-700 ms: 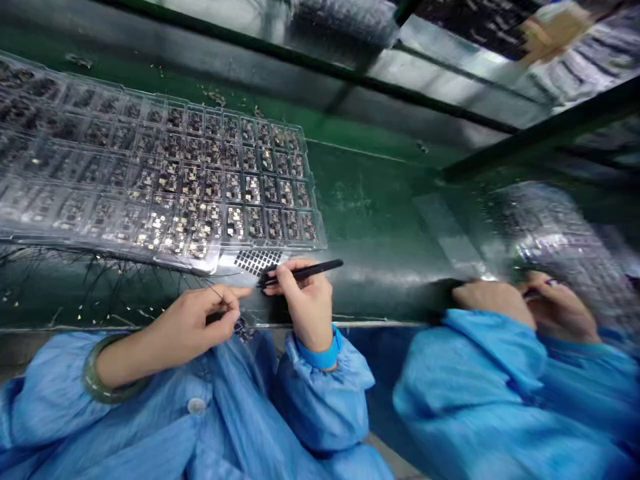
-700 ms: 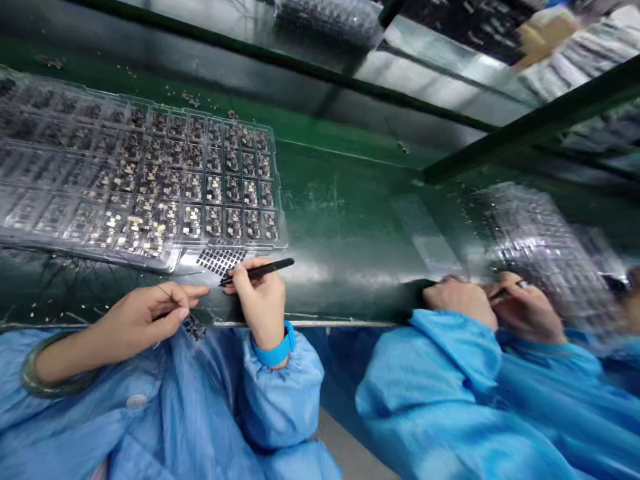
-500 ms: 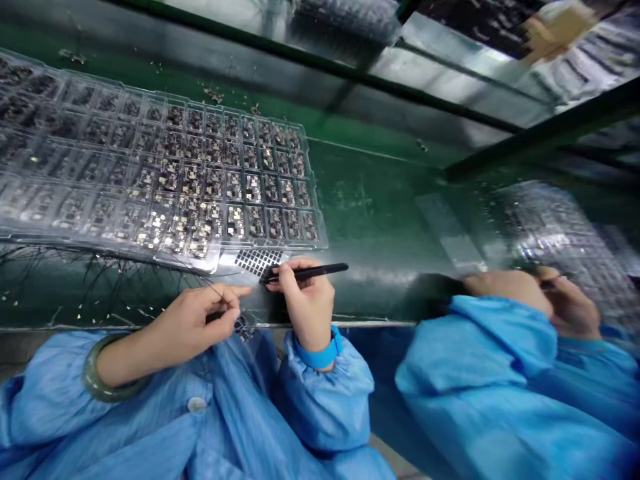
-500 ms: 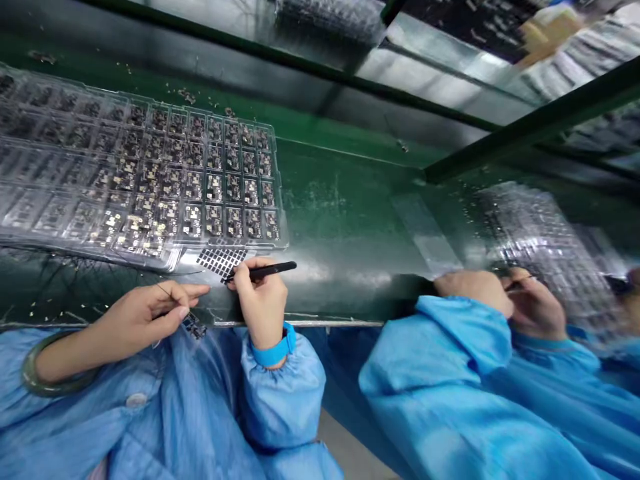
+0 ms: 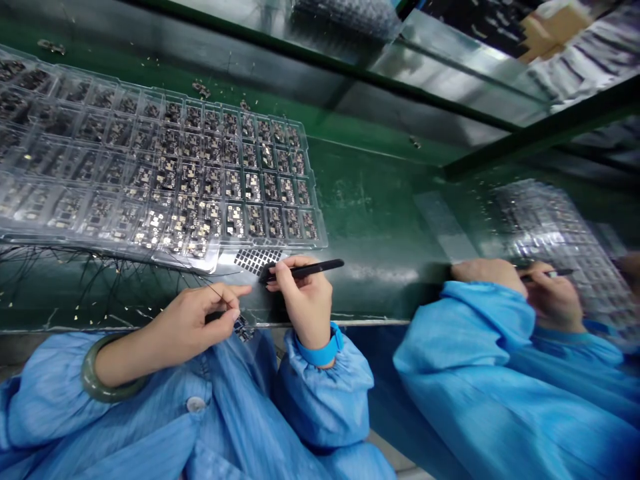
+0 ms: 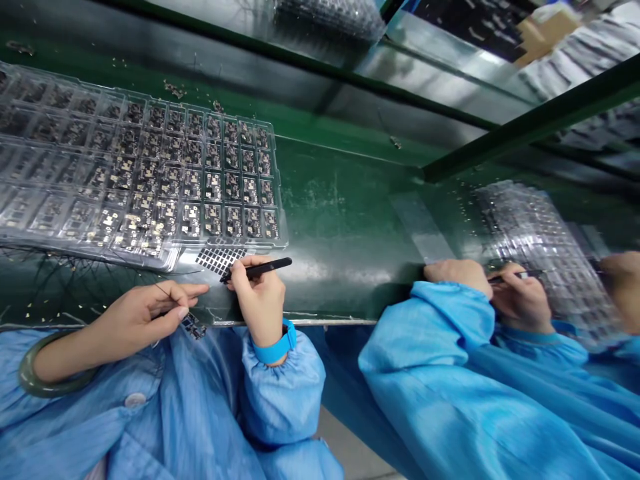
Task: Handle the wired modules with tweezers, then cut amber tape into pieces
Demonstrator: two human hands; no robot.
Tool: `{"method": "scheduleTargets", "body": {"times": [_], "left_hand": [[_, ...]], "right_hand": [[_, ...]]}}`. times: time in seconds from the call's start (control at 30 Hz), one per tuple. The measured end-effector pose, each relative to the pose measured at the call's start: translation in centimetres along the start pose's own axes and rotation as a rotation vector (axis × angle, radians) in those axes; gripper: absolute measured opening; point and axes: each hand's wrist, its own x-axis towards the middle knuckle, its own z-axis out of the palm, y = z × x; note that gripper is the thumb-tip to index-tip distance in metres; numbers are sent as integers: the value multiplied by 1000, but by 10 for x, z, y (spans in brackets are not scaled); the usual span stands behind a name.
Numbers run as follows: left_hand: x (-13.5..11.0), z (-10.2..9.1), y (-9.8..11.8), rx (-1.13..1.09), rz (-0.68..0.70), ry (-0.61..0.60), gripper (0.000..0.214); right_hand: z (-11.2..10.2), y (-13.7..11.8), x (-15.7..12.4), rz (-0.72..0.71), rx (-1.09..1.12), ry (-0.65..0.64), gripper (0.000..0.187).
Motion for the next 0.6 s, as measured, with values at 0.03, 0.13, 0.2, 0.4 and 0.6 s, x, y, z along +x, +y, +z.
{"method": "scheduleTargets", "body": {"times": [0.03,0.13,0.2,0.4,0.6], "left_hand": [[0,0,0,-5,-1,-1,11],[0,-1,-2,-17,7,-2,11],[0,-1,-2,-24,10,6,11],[-2,3,8,-113,19,104,10],[-4,7,23,-309,78,333,11]], "right_hand": [[0,0,0,2,6,2,17],[1,1,2,4,44,10,20],[0,1,3,5,77,13,23],[-9,-15,-12,16,572,148,26],[14,-39,-55,-33,814,-1,15]]}}
